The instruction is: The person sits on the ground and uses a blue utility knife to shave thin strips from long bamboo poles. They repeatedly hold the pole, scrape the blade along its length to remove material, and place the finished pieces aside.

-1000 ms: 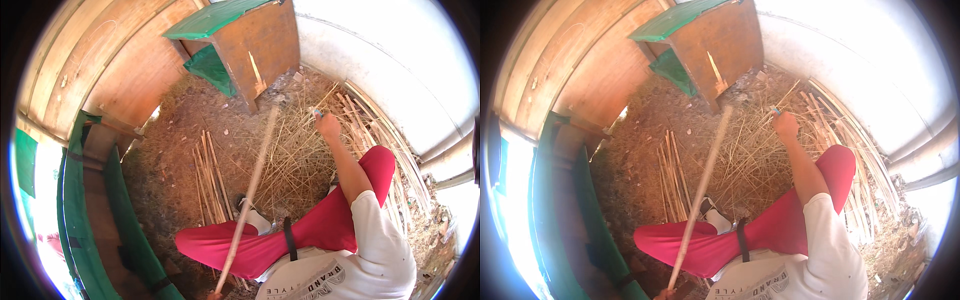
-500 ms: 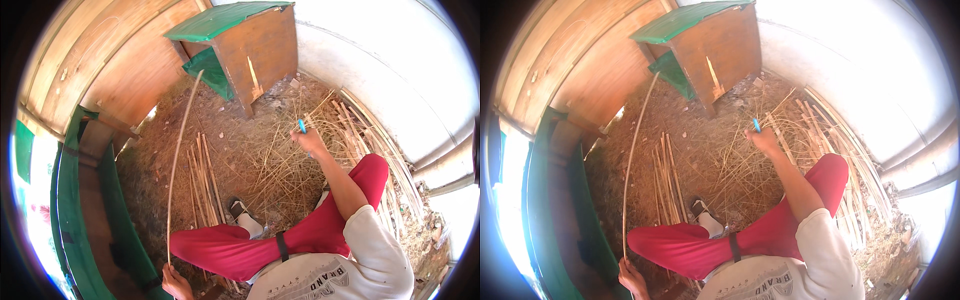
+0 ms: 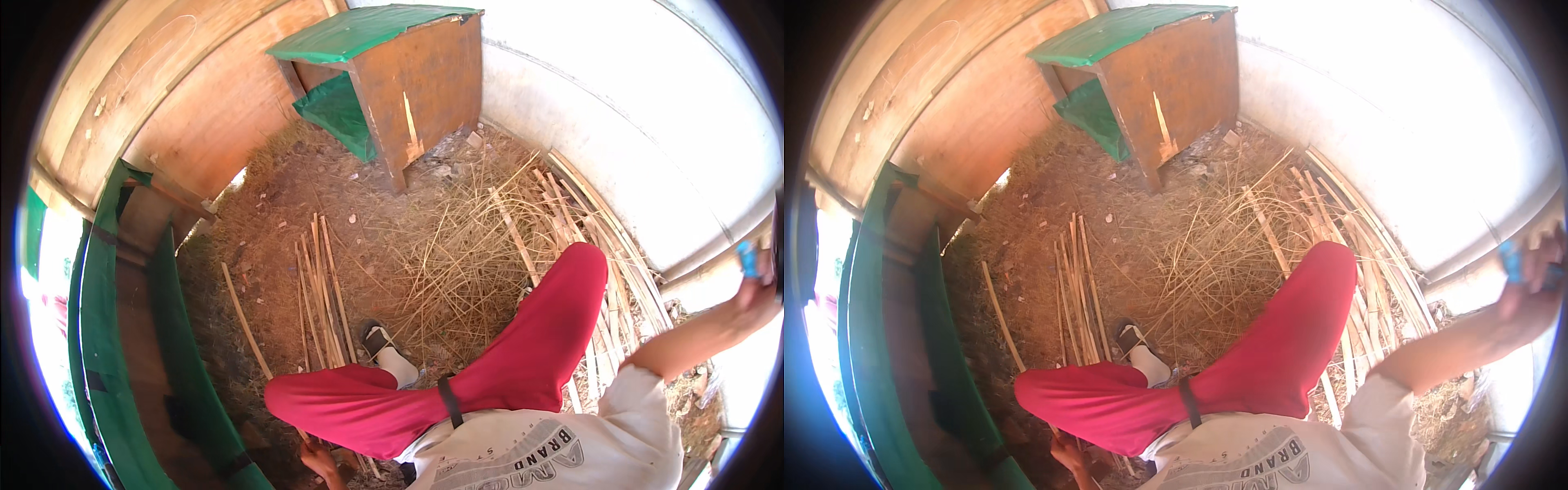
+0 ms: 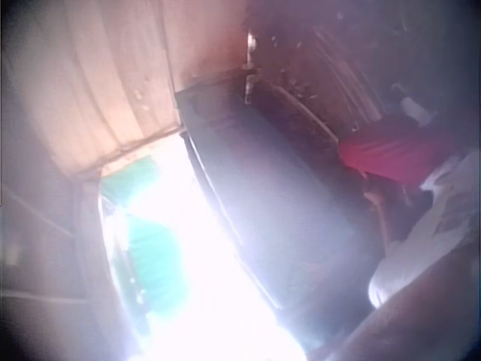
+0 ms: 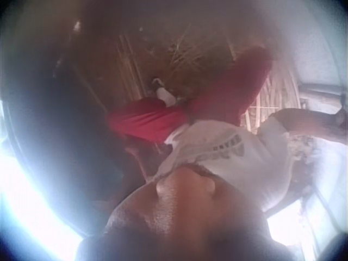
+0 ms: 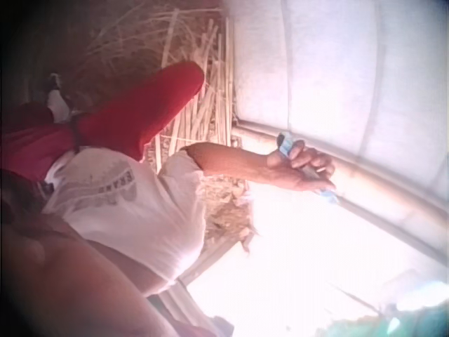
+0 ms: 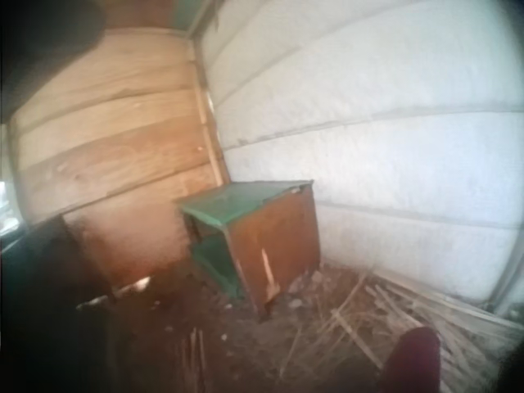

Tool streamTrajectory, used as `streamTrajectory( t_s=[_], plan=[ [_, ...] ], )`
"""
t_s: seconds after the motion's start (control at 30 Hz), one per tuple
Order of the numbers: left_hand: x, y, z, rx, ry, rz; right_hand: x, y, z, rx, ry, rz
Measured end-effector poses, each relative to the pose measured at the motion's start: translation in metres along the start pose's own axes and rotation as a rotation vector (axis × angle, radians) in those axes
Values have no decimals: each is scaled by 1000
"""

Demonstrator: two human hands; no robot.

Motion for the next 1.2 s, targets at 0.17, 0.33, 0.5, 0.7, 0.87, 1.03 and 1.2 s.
streamTrajectory(
  t_s=[0.17, 0.33, 0.5, 0.7, 0.87, 1.03, 1.2],
  plan=[
    [-26, -22, -51, -34, 67, -80, -174, 8, 127, -858, -782, -222],
    [-19, -14, -33, -5, 14, -102, -254, 41, 148, -737, -1017, -77],
    [6, -31, -66, -36, -23, -139, -252, 52, 151, -798, -1004, -48],
    [10, -70, -45, -398, -264, 10, -267, 75, 154, -817, -1026, 59],
    [5, -83, -60, -438, -104, -301, -285, 55, 136, -922, -1029, -118],
    [19, -85, -59, -364, -160, -121, -318, 2, 122, -991, -1044, -608],
    [49, -84, -58, -277, -118, -223, -324, -21, 123, -953, -1043, -595]
  ],
)
Point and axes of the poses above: each hand's wrist, its own x-axis towards the middle knuckle, its own y-axis out of the back of the hand, z = x × y, the point moved 6 cm from there along x, towards the middle knuckle, and after that the axes turned 13 degrees about z, right-handed, at the moved point
